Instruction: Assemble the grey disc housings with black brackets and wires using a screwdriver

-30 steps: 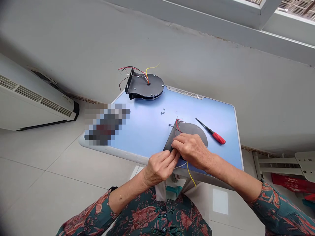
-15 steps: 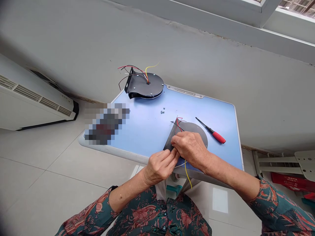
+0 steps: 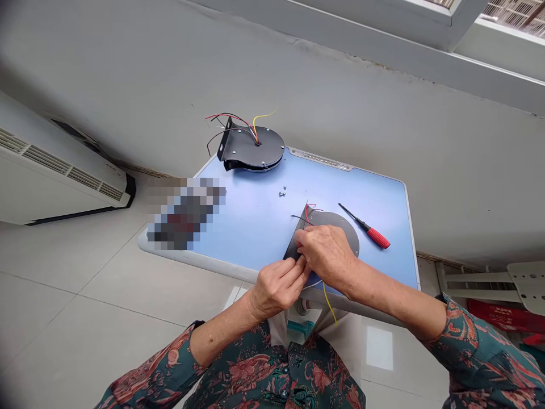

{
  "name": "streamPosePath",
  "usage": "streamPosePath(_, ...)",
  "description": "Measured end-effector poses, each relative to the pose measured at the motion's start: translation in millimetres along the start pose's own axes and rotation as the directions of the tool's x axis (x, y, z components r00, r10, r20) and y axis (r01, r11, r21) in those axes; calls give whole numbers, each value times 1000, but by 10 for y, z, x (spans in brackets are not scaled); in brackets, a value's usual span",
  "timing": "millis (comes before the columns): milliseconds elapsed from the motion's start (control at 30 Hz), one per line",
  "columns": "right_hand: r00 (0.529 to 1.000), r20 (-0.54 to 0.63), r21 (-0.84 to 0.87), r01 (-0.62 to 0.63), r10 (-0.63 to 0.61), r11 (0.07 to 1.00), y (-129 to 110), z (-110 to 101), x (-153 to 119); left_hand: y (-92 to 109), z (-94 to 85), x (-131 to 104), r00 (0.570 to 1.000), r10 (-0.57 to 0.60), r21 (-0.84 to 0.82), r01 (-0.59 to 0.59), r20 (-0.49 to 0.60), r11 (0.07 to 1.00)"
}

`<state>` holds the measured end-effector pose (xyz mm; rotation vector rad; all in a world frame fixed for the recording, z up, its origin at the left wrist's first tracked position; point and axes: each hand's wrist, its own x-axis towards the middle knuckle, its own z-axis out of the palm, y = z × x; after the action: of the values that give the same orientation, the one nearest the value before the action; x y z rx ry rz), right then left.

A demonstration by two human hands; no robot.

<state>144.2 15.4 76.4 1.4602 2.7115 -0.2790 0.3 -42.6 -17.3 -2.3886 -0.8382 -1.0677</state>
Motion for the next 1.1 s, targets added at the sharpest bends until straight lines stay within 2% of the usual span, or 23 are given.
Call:
streamPosePath(233,999,51,-118,-8,15,993,-52,-54,31,-6,-8,25,999,-8,2,8,-35,1000)
streamPosePath(433,998,56,-26,22,-20,999,80,-141,55,-9,-22,43,999,-18,25,18,-32,1000)
streamPosePath(567,992,-2,3,125,-125,992,121,-159,-13,-2,-6,20,1000,-4,26,5,-21,1000)
streamPosePath(700,970,15,-71,244,-244,967,55,-114,-66,5,23,-21,1000,-4,-16,4,-8,1000)
streamPosePath(867,968,-16,-149,244,-249,958,-1,-67,-57,9,34,-33,1000,-19,-29,19,-4,999)
streamPosePath(1100,949,48,-261,312,-310,914,-89,-78,-55,25,45,1,996,-76,-121,70,-43,990)
